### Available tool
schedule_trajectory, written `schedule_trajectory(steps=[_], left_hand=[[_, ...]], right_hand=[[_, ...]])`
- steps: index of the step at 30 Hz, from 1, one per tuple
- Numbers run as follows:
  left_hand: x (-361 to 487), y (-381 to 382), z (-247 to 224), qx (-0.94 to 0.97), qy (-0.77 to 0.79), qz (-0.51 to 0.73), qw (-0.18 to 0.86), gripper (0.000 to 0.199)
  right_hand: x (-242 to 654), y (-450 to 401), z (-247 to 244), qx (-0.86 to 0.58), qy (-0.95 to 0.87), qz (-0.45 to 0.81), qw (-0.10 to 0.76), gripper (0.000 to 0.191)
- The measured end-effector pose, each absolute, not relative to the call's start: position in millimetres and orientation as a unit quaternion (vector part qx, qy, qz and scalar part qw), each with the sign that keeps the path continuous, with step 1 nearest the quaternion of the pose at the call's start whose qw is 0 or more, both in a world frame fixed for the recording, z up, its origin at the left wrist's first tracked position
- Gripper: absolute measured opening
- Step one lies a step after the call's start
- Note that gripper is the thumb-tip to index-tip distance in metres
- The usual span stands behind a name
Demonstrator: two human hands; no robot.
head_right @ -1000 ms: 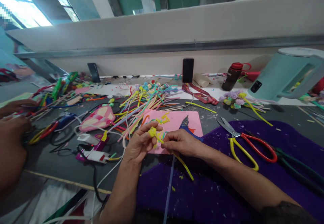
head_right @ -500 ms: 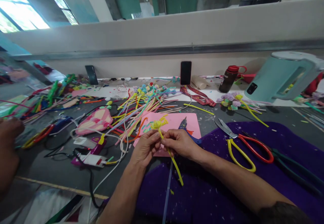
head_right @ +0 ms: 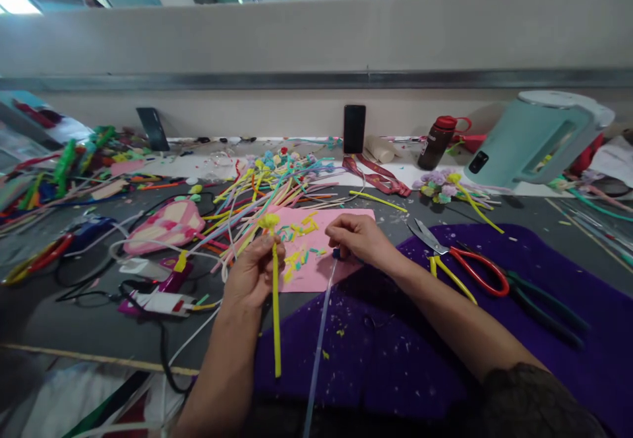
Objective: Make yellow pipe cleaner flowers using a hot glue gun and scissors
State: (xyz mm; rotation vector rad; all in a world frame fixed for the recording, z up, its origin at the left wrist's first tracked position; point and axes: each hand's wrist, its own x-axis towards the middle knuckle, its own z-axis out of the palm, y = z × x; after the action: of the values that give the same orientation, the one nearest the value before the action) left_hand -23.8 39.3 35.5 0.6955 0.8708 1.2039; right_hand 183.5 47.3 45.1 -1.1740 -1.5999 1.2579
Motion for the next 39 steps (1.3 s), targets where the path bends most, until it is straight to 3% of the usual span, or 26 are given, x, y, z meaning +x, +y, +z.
schedule_trajectory(steps=[6,9,14,17,21,24,29,33,39], left_hand=[[-22.5,41.9,30.5,0.314,0.393,0.520,0.690,0.020],[-20.6,41.1,28.8,0.316,0.388,0.512,0.699,0.018],[-17.9,37.9,30.7,0.319,0.394,0.489,0.710,0.017],[-17.2,37.8,31.2,0.321,0.400,0.483,0.709,0.019],[-18.9,39.3,29.0,0.315,0.396,0.497,0.705,0.020],[-20.4,39.7,26.4,0.308,0.382,0.515,0.702,0.021],[-19.1,38.3,24.7,0.319,0.371,0.519,0.701,0.022],[-15.9,37.1,25.2,0.311,0.383,0.507,0.707,0.023],[-13.0,36.8,24.0,0.325,0.385,0.495,0.708,0.024]], right_hand=[[208.7,55.1,39.2,-0.512,-0.708,0.358,0.329,0.022],[224.3,48.1,31.5,-0.565,-0.754,0.234,0.239,0.023],[223.8,31.4,16.3,-0.588,-0.802,0.086,0.056,0.049],[212.7,30.2,9.8,-0.606,-0.793,0.055,0.024,0.040],[216.5,36.7,10.8,-0.615,-0.780,0.079,0.077,0.031],[233.5,40.7,15.7,-0.620,-0.742,0.142,0.210,0.028],[241.3,32.0,22.6,-0.491,-0.582,0.466,0.450,0.032],[218.0,12.4,29.3,-0.402,-0.524,0.574,0.484,0.033],[194.5,-7.6,30.6,-0.399,-0.605,0.531,0.438,0.034]])
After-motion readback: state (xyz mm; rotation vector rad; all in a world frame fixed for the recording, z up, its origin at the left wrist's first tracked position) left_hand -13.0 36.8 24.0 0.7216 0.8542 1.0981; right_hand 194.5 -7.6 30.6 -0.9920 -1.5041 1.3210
